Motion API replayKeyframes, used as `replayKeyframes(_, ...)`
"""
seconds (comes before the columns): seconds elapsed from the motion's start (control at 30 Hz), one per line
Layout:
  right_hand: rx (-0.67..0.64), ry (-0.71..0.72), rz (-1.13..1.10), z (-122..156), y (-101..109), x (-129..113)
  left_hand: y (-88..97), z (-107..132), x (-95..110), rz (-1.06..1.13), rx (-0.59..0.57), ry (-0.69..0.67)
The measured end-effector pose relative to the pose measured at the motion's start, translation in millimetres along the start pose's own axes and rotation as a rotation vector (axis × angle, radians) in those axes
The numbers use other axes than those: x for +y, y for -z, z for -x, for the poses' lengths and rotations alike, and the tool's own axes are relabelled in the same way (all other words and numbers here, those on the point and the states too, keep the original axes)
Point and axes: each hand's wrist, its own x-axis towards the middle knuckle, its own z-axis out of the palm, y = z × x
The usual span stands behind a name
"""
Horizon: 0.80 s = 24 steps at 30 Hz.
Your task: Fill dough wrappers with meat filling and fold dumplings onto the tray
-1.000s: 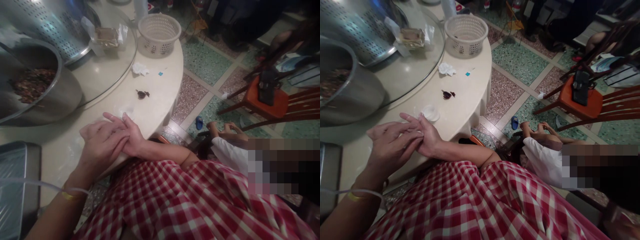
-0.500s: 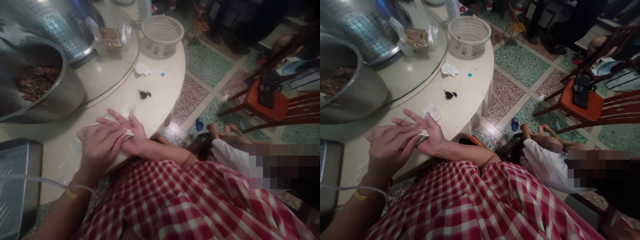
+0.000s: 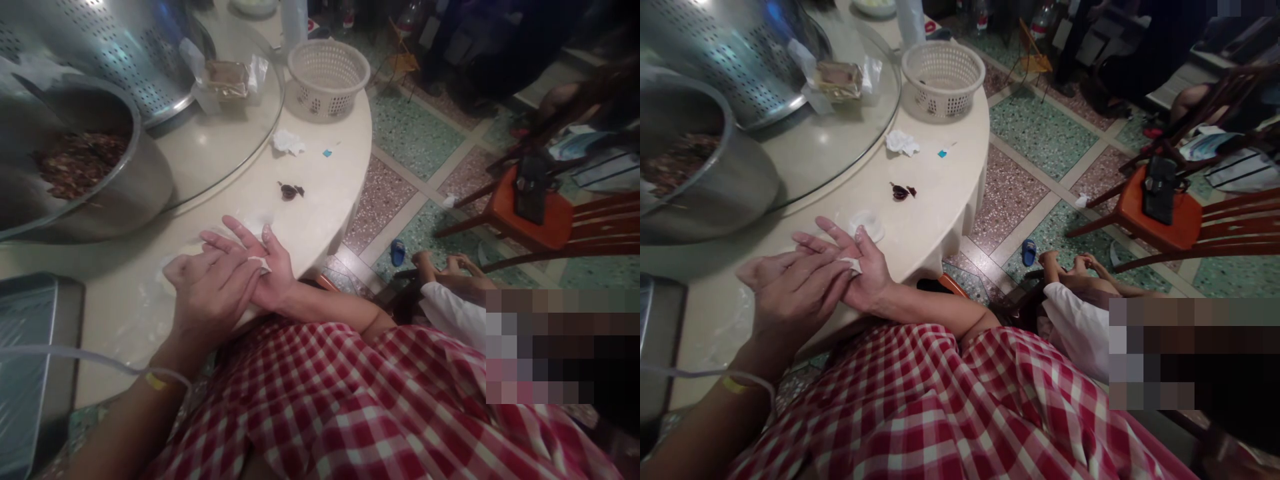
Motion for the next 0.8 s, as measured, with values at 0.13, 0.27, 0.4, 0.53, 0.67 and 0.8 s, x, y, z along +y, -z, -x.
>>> replayKeyframes(0.13, -0.014, 0.023, 0.002, -1, 4, -1, 3.5, -1, 1, 0.063, 0.027, 0.115)
replayKeyframes(0.27, -0.021, 0.057, 0.008, 0, 3, -3, 9.9, 5, -3, 0.042, -0.023, 0.203)
replayKeyframes(0.4, 0.021, 0.074, -0.002, 1, -1, -1, 7.8, 8, 0, 0.0, 0.024, 0.175)
replayKeyframes(0.53, 0.031, 0.114, 0.013, 0, -2, 0, 4.2, 10, 5, -0.017, 0.046, 0.22)
replayKeyframes(0.67, 0.034, 0.135, 0.041, 0, -4, -4, 5.8, 14, 3, 0.048, 0.057, 0.288)
replayKeyframes(0.8, 0.046, 0.146, 0.041, 1, -6, -6, 4.9, 18, 3, 0.059, 0.058, 0.28)
